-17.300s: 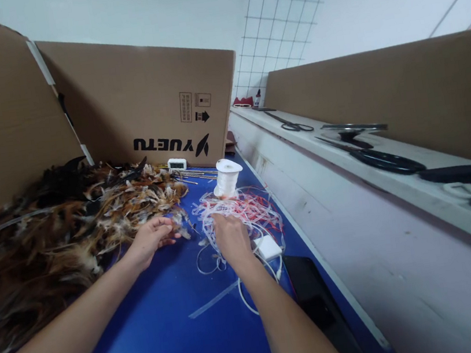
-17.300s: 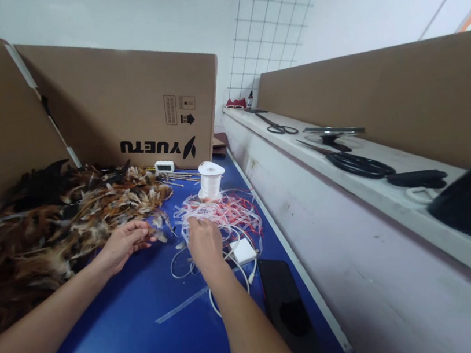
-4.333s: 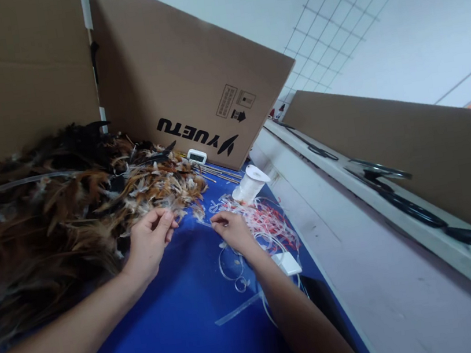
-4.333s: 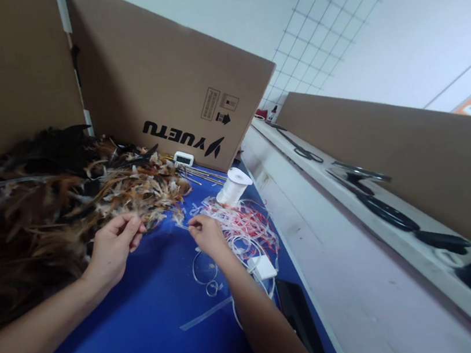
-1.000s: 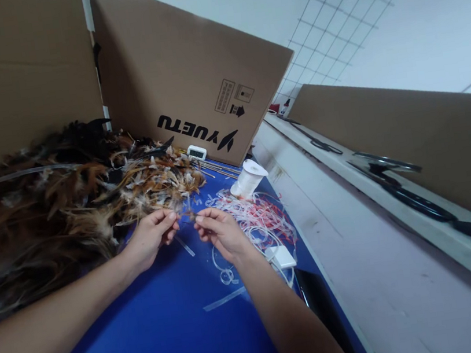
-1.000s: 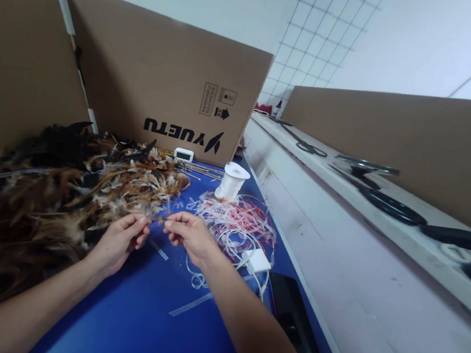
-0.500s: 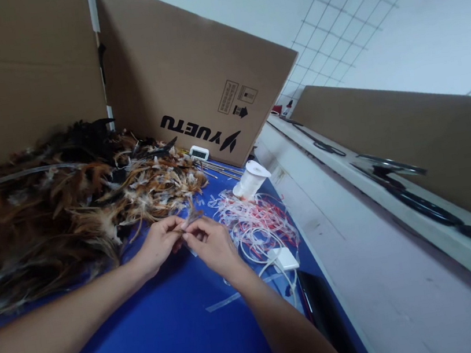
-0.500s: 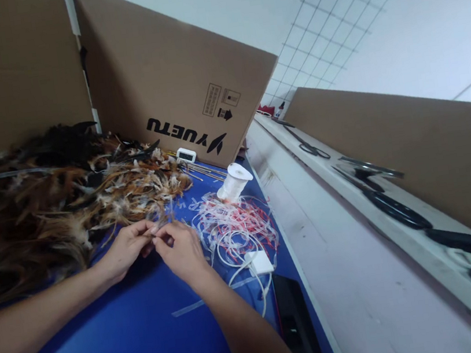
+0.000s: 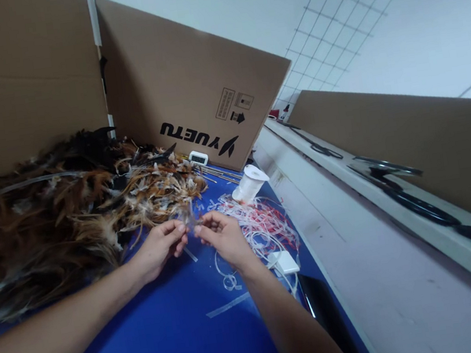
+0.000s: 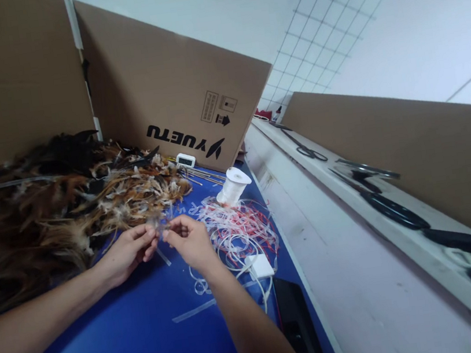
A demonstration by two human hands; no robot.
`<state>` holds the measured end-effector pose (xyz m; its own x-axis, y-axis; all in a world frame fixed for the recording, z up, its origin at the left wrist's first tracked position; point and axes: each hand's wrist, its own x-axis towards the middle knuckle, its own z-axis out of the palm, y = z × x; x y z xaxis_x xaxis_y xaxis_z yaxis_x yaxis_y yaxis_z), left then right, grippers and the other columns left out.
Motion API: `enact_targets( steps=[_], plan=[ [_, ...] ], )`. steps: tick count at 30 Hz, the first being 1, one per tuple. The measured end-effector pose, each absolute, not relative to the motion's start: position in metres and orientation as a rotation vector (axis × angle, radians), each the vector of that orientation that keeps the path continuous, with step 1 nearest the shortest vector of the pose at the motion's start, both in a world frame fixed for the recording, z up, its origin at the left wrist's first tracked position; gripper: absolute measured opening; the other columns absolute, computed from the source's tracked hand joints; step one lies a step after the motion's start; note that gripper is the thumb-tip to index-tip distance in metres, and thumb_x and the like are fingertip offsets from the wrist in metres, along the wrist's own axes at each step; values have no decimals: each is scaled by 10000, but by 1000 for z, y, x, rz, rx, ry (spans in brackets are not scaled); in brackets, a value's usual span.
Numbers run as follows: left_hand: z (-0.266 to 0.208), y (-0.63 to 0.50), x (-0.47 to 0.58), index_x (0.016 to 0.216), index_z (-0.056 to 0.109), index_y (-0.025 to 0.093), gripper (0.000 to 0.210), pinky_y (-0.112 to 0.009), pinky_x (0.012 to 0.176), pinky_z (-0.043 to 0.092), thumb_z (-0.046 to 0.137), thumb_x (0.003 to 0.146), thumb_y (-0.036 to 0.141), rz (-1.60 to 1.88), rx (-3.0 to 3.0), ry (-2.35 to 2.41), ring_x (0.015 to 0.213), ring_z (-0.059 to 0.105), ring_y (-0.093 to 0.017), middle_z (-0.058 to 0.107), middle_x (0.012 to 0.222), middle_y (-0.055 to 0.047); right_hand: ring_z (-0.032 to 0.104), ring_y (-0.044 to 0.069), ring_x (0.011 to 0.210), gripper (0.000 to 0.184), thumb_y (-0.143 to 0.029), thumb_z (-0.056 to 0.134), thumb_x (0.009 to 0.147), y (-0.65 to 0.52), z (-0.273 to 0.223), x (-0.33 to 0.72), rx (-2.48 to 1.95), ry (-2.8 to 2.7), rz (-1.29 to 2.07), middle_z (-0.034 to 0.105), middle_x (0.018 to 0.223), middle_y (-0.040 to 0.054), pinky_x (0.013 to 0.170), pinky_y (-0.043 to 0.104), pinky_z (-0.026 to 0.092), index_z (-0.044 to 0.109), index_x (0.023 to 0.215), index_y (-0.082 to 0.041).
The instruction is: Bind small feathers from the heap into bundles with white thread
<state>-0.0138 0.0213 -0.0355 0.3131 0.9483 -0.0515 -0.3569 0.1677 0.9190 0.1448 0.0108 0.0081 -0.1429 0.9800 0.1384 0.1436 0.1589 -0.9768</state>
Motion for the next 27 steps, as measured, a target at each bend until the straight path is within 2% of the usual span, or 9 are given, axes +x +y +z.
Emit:
enact_targets(
  steps=[3,6,11,20,27],
  plan=[
    [-35,21,-15,725,570,146,299,-171,429,319,707,764,409,1036,944,715,436,409,-47,528,566,41,558,112,518,189,-287,690,665,13,11,148,-1122,-1386,1214,656,636,-21,507,230,415,565,779,-202],
    [-34,21,-16,732,578,142,297,-173,434,330,707,772,407,985,957,685,434,421,-48,534,560,38,566,116,525,195,-284,709,655,15,10,152,-1081,-1394,1217,627,600,-34,505,228,417,590,783,-198],
    [-34,19,-16,727,588,136,296,-174,437,343,711,776,401,906,971,652,432,433,-47,546,561,34,521,97,560,170,-285,759,652,18,8,158,-1016,-1493,1116,600,634,-39,562,238,416,656,755,-198],
    [-38,18,-16,755,605,138,276,-176,451,371,718,776,389,872,971,601,450,452,-54,563,559,27,551,104,616,172,-304,801,643,21,1,159,-912,-1530,1162,608,676,-35,626,262,450,687,744,-222],
    [-34,17,-16,691,578,136,310,-175,447,379,731,758,397,869,960,610,444,455,-53,559,552,24,585,119,666,184,-348,796,671,19,2,159,-899,-1605,1158,630,733,-17,662,279,475,687,754,-225]
  ],
)
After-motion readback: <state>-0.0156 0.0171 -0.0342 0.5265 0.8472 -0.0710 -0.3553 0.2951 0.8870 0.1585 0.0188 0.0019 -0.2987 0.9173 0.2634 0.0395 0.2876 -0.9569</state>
